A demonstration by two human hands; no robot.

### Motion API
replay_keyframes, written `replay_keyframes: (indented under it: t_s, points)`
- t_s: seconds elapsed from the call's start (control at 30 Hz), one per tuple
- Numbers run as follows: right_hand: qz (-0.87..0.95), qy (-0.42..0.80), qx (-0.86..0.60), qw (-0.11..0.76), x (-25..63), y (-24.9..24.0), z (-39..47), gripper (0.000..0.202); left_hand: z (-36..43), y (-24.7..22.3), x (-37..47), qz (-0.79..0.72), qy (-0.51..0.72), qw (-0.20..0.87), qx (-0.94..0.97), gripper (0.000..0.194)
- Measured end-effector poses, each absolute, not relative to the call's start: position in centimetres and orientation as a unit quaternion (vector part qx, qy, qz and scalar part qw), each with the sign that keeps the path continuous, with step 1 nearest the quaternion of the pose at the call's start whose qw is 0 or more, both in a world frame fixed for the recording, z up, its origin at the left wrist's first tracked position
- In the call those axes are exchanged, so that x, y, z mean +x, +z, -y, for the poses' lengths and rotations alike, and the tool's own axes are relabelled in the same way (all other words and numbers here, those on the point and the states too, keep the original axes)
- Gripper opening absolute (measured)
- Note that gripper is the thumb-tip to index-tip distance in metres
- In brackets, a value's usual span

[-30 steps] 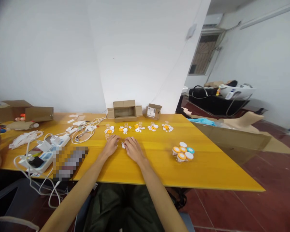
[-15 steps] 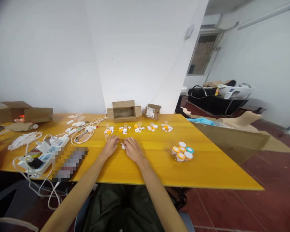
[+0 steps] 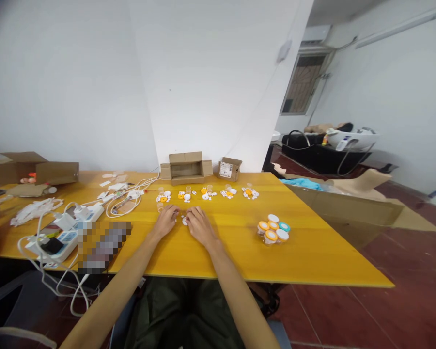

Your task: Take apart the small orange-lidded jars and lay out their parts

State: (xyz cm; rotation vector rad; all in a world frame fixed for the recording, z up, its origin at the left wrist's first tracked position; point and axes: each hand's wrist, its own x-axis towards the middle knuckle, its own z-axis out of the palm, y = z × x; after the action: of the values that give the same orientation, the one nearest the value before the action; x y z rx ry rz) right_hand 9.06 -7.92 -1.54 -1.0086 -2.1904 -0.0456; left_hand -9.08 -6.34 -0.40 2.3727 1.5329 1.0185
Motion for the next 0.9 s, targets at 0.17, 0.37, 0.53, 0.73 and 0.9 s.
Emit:
replay_keyframes:
  t_s: [0.17,0.37,0.53,0.73,0.9]
  points:
    - [0.847,-0.016,-0.390,0.361,9.02,-1.42,7.97,0.018,6.39,-0.20,-9.01,-0.511,0.335,0.066,0.789,0.022]
    - [0.845,-0.015,-0.392,0.363,8.89,-1.55,7.96,0.018,6.47,0.05,-8.96,-0.519,0.338,0.056,0.783,0.025]
    - [0.844,-0.013,-0.394,0.364,8.93,-1.56,7.99,0.018,6.46,0.21,-9.07,-0.520,0.355,0.053,0.775,0.025]
    - [0.846,-0.012,-0.392,0.361,8.94,-1.43,8.04,0.018,6.48,0.02,-9.07,-0.517,0.337,0.052,0.785,0.025]
    - [0.846,-0.012,-0.397,0.357,8.92,-1.52,8.00,0.018,6.41,-0.04,-9.12,-0.516,0.349,0.052,0.780,0.026]
